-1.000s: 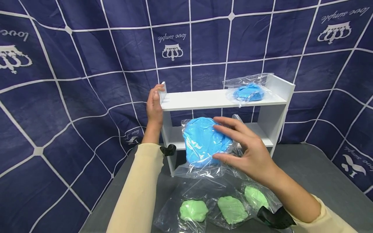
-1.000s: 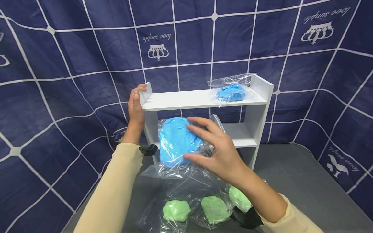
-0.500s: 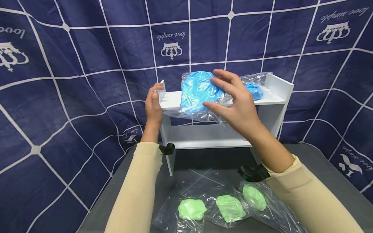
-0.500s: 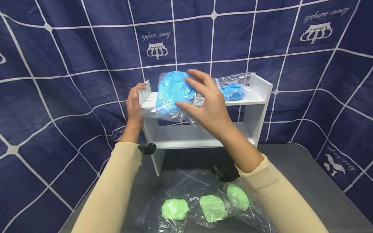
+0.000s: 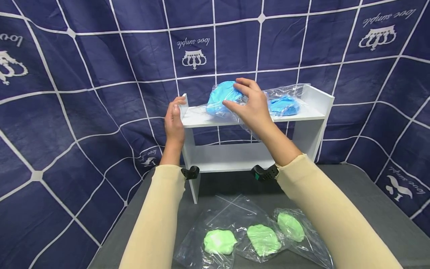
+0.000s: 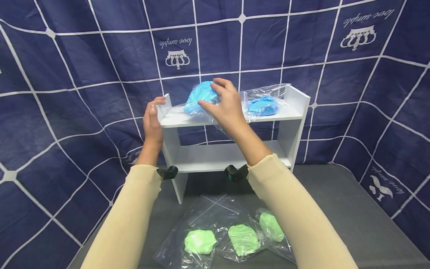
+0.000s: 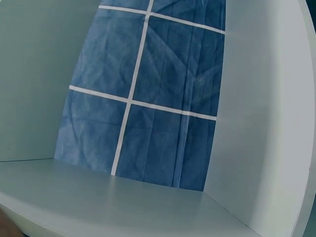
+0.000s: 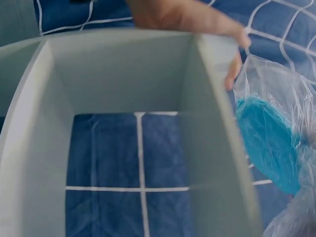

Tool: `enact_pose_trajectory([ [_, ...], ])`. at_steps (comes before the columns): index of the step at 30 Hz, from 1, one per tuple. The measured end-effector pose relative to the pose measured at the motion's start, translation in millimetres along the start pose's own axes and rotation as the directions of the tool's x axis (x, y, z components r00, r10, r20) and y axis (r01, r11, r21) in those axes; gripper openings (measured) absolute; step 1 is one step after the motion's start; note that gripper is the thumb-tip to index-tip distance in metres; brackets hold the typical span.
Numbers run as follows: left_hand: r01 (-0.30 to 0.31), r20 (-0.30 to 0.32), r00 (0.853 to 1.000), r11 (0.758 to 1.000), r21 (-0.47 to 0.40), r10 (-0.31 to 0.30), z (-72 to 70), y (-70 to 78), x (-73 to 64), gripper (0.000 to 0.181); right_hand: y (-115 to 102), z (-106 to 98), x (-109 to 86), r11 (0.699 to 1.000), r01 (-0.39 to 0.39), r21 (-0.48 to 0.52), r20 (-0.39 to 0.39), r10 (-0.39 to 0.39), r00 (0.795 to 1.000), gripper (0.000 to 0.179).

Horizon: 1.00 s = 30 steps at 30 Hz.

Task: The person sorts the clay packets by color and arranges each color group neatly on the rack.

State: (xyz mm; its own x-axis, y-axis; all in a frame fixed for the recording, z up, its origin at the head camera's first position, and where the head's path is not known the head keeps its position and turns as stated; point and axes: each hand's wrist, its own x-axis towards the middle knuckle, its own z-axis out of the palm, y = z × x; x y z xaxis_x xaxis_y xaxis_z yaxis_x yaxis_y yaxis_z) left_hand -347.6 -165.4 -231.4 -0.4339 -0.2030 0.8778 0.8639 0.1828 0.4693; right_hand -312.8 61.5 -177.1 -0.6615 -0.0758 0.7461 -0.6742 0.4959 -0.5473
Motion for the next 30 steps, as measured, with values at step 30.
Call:
enact_pose_trajectory([
  [30, 0.046, -0.006, 0.999, 0.999, -0.007, -0.046, 0.9, 18.8, -4.8, 0.037, 7.5, 23.3, 19.2, 0.917, -0.185, -0.354, 0.342, 0.312, 0.886, 0.081],
])
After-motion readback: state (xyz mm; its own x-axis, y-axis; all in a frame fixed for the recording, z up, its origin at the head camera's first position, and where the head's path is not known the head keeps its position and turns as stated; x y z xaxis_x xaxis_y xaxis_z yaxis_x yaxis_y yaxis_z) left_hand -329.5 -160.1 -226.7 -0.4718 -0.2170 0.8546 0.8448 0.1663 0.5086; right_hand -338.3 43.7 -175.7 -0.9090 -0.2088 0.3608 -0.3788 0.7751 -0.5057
